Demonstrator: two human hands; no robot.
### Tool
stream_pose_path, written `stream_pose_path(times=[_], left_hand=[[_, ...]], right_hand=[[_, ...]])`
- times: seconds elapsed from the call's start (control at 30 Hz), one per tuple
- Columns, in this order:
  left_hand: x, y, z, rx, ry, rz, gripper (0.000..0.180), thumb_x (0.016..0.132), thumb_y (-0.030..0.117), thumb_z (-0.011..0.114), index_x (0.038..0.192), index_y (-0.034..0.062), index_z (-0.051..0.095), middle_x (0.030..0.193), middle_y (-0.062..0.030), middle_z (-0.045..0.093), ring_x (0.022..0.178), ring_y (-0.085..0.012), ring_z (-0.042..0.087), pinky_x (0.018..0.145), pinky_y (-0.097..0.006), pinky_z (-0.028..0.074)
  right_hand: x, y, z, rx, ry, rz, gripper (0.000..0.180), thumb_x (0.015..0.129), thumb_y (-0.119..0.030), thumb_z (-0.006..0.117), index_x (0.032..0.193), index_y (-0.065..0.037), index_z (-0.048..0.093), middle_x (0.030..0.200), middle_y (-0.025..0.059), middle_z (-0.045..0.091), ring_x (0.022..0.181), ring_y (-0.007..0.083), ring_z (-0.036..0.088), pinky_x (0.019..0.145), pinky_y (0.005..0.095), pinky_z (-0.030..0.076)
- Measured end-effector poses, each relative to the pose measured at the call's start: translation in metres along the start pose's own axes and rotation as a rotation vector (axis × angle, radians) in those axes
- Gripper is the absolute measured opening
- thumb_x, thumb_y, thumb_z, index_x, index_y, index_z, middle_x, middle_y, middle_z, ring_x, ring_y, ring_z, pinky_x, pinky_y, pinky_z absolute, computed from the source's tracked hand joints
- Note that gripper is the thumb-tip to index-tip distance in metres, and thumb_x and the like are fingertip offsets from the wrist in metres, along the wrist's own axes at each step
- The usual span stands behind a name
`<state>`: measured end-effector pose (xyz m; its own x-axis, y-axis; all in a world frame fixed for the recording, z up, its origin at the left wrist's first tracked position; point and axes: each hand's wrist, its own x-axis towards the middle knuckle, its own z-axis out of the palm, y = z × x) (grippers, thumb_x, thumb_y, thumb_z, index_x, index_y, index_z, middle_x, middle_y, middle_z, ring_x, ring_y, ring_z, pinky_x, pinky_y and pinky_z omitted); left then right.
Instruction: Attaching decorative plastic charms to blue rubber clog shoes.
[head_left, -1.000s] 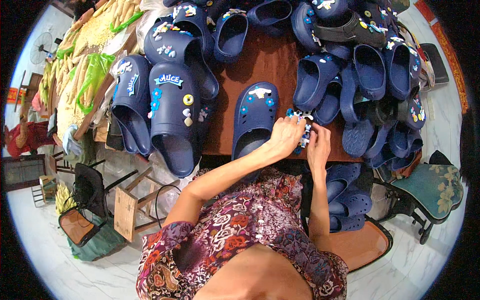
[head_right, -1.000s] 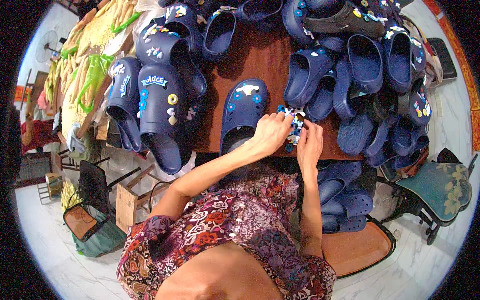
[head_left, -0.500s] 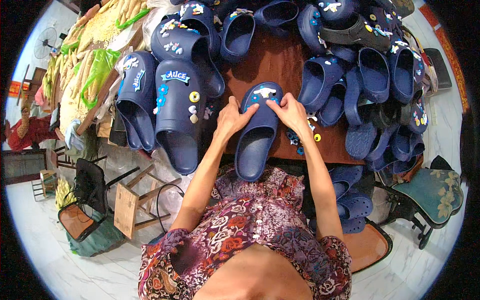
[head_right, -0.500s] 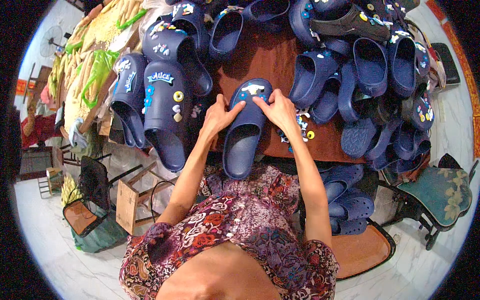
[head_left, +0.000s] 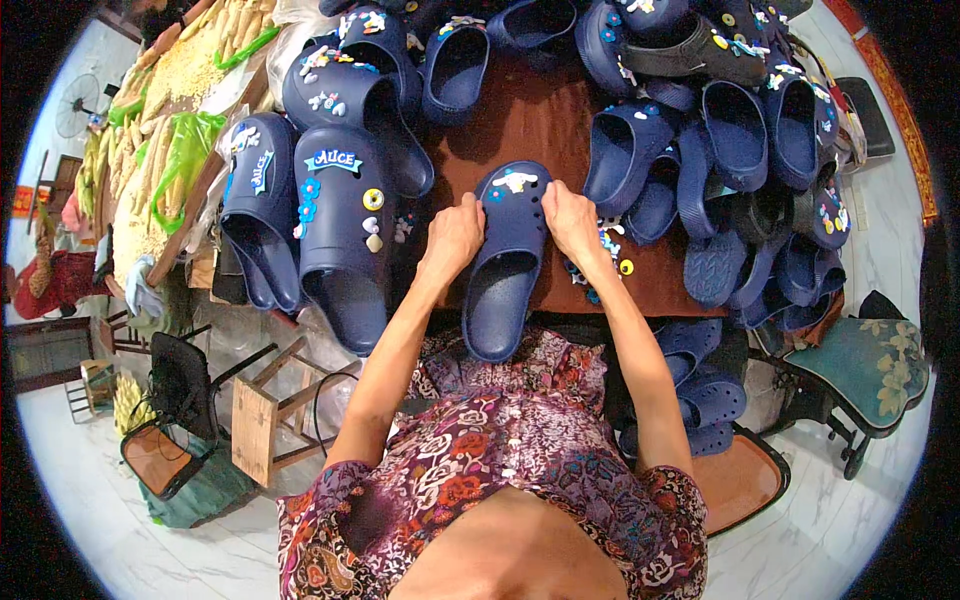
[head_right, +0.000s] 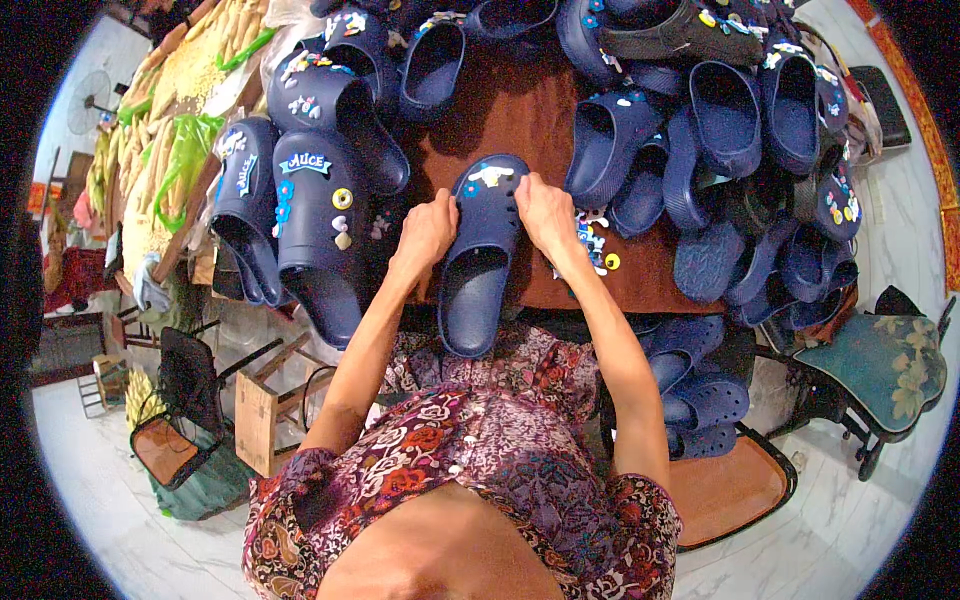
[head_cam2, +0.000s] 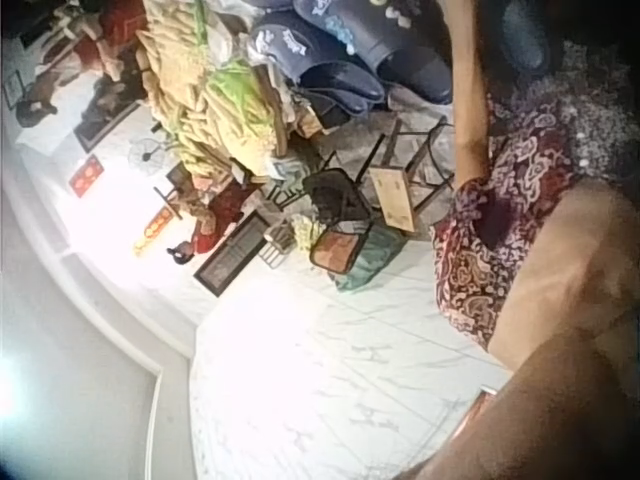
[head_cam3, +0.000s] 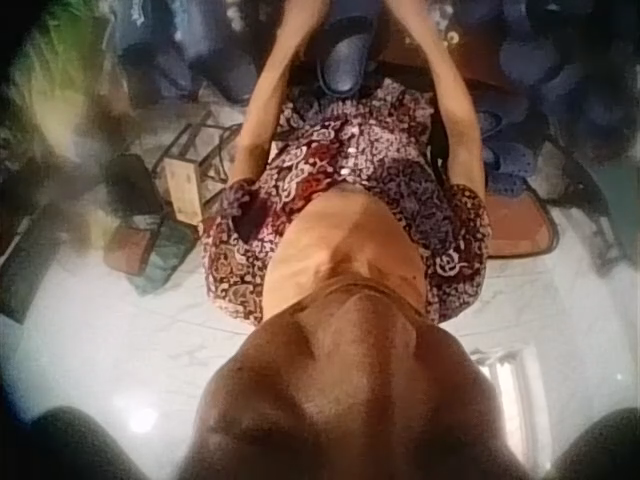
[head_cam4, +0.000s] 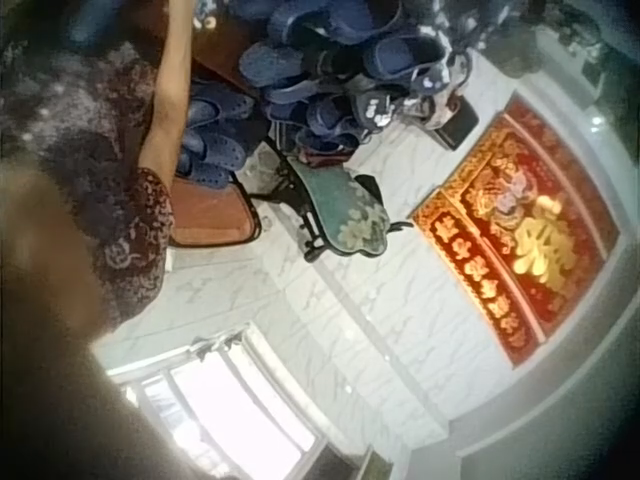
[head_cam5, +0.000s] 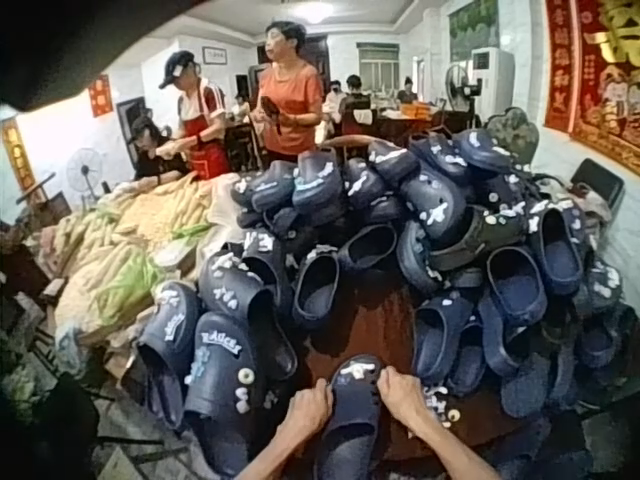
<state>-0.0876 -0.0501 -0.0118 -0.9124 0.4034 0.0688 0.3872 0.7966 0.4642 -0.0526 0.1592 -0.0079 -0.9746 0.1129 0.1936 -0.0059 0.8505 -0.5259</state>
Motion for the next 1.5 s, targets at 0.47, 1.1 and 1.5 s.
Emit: stream_pose_path(times=[0.47, 1.1, 1.5], left_hand=[[0.002, 0.107, -0.032, -0.201, -0.024, 0.045, 0.024, 0.100, 0.025, 0.050, 0.099, 0.0010, 0.049, 0.079, -0.0268, 0.064, 0.076, -0.0463, 0.065, 0.062, -0.055, 0.051], [-0.005, 0.113, -0.025, -0.097, 0.193, 0.205, 0.023, 0.082, 0.019, 0.069, 0.092, 0.0020, 0.057, 0.090, -0.0175, 0.058, 0.083, -0.0359, 0.060, 0.070, -0.047, 0.050], [0.037, -0.006, -0.013, -0.199, -0.112, -0.165, 0.072, 0.078, 0.060, 0.073, 0.107, -0.0032, 0.052, 0.102, -0.0281, 0.064, 0.097, -0.0449, 0.063, 0.082, -0.051, 0.050]], right_hand=[[-0.093, 0.040, -0.061, -0.150, 0.028, 0.220, 0.023, 0.096, -0.018, 0.059, 0.109, -0.001, 0.051, 0.103, 0.0249, 0.062, 0.088, 0.0448, 0.064, 0.071, 0.0536, 0.050], [0.003, 0.000, -0.068, 0.226, 0.022, 0.000, 0.021, 0.093, -0.021, 0.063, 0.104, -0.004, 0.066, 0.094, 0.0144, 0.066, 0.081, 0.0276, 0.067, 0.074, 0.0380, 0.053], [0.028, -0.033, -0.001, -0.099, 0.048, -0.265, 0.036, 0.076, -0.028, 0.077, 0.102, -0.004, 0.068, 0.103, 0.0122, 0.057, 0.098, 0.0338, 0.056, 0.078, 0.0454, 0.052]])
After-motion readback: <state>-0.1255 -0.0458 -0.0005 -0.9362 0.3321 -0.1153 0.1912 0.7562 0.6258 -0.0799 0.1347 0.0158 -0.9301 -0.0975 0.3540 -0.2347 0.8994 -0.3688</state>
